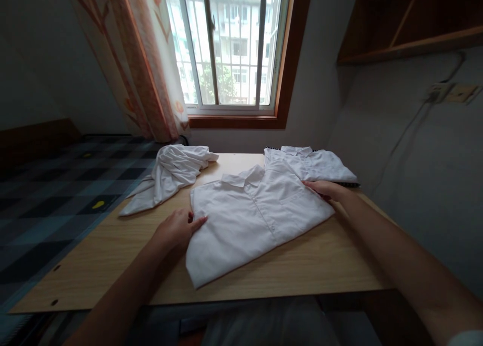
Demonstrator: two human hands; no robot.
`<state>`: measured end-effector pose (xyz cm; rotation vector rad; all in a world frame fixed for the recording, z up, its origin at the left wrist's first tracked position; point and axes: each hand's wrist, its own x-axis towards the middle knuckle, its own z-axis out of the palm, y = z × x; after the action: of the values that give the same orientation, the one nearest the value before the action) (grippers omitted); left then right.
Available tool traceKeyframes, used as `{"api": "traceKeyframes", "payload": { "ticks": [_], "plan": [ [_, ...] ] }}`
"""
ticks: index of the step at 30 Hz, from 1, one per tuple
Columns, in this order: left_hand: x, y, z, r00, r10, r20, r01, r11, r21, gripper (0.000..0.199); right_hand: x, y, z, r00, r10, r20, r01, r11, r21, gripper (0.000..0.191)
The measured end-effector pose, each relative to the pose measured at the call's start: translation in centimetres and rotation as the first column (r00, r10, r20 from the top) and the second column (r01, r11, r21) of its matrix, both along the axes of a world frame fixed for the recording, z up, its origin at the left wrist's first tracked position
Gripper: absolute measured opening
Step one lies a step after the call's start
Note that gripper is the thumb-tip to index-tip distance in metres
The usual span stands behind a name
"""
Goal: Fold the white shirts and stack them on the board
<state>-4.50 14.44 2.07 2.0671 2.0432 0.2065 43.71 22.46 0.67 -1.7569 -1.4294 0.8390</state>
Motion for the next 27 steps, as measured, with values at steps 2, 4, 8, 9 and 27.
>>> {"api": "traceKeyframes", "payload": {
  "ticks": [2,4,8,9,27],
  "plan": [
    [-0.1,0.3,-0.1,0.999,-0.020,0.025,0.020,1.000,-0.011,0.051,-0.3,0.6,0.0,1.000,0.016,0.012,-0.014,0.989,-0.144,0.043],
    [-0.2,0.5,-0.3,0.997,-0.034,0.068,0.034,0.999,-0.005,0.050,-0.6,0.9,0.1,0.994,0.080,0.068,-0.062,0.969,-0.238,0.046],
    [-0.1,0.5,-0.4,0.972,-0.020,0.234,0.010,0.999,0.042,0.043,-1.5,1.2,-0.3,0.963,0.100,0.250,-0.085,0.994,-0.073,0.044],
    [-0.1,0.5,-0.4,0.964,-0.006,0.266,-0.008,0.998,0.054,0.042,-1.7,1.2,-0.4,0.958,0.087,0.273,-0.087,0.996,-0.011,0.046],
    [1.8,2.9,4.4,0.986,-0.093,-0.140,0.142,0.909,0.391,0.032,-5.8,-4.4,2.0,0.970,0.242,-0.004,-0.238,0.953,-0.189,0.027]
  ]
}}
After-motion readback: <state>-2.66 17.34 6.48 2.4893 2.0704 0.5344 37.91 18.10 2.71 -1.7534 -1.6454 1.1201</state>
